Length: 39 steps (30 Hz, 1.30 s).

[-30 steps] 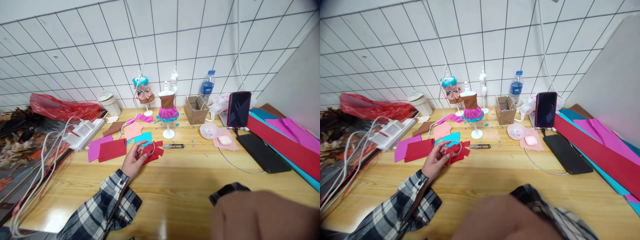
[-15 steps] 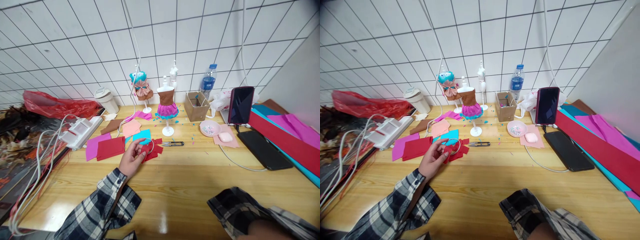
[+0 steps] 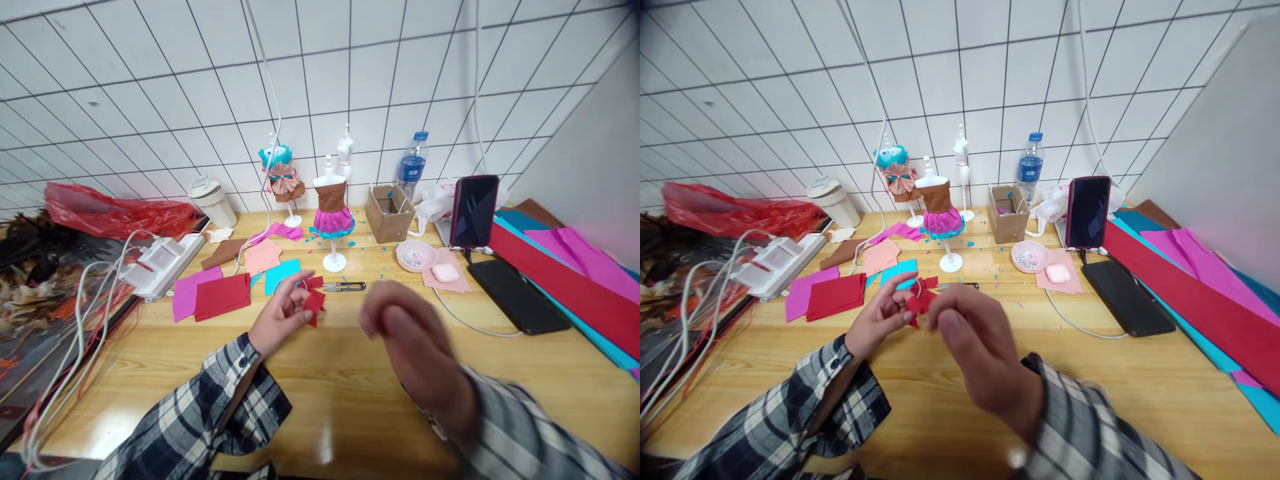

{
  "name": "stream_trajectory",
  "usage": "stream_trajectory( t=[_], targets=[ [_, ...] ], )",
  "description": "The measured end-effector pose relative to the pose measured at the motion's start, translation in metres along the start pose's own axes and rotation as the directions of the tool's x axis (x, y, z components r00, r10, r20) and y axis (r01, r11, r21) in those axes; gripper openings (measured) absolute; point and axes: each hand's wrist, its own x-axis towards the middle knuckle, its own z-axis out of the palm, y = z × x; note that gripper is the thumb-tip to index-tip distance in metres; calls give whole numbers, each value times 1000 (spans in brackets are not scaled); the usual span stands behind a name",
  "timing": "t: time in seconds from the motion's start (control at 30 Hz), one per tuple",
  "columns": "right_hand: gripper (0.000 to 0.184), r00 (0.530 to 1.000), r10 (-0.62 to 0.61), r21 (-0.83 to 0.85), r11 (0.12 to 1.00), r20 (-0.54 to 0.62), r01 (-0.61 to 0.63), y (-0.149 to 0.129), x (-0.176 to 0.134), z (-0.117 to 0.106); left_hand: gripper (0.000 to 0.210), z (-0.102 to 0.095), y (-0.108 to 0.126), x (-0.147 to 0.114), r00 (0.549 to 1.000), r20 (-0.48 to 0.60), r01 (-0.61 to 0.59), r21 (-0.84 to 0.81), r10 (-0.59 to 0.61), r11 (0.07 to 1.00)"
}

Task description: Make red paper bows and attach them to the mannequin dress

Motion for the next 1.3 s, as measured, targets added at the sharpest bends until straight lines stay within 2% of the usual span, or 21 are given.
stream_trajectory(
  t=[0.03,0.1,0.13,0.2,0.27,0.4,0.47,0.53,0.6,0.67,0.77,0.93,1.0,1.07,1.17,1.23,1.3],
  targets=[
    [36,1000,29,49,998,-2,-28,10,11,3,68,6,2,1,996,85,19,-10,-18,1000],
    [48,987,154,175,971,50,-161,29,28,9,77,15,3,2,981,190,51,-24,-46,998],
    [56,966,225,208,946,125,-247,37,33,12,83,17,2,2,976,209,61,-29,-54,998],
    [65,912,375,238,882,165,-406,49,39,14,90,17,-1,3,977,209,52,-7,-49,999],
    [63,858,468,238,827,211,-509,57,40,13,91,12,-3,2,979,200,26,73,-40,997],
    [47,782,527,176,780,332,-600,67,42,3,87,5,-7,1,980,196,-14,283,-44,959],
    [42,789,539,171,783,293,-598,71,43,-3,85,5,-10,1,980,185,-3,361,-69,933],
    [38,817,525,180,803,240,-568,72,44,-7,77,6,-13,2,983,163,6,426,-84,905],
    [36,847,494,157,837,199,-525,72,44,-10,52,8,-15,4,986,129,25,498,-103,867],
    [34,876,455,124,871,161,-475,73,44,-10,25,9,-17,6,982,92,95,520,-167,849],
    [30,900,426,153,887,95,-436,74,45,-11,32,7,-17,7,959,84,209,431,-270,878],
    [31,884,467,154,871,30,-466,79,46,-13,35,0,-18,2,919,156,304,303,-362,903],
    [31,886,460,133,876,56,-463,79,44,-11,34,0,-17,0,917,209,265,317,-340,911],
    [30,898,431,102,893,92,-439,78,41,-8,37,2,-14,-1,933,243,160,376,-264,913],
    [27,917,383,38,920,112,-389,75,39,-6,28,5,-7,0,966,204,44,477,-159,878],
    [26,938,343,-58,939,54,-340,73,41,-9,29,5,-4,1,968,187,65,459,-168,886],
    [25,975,223,-295,930,-15,-218,74,46,-14,32,4,-4,2,956,189,150,344,-225,927]
  ],
)
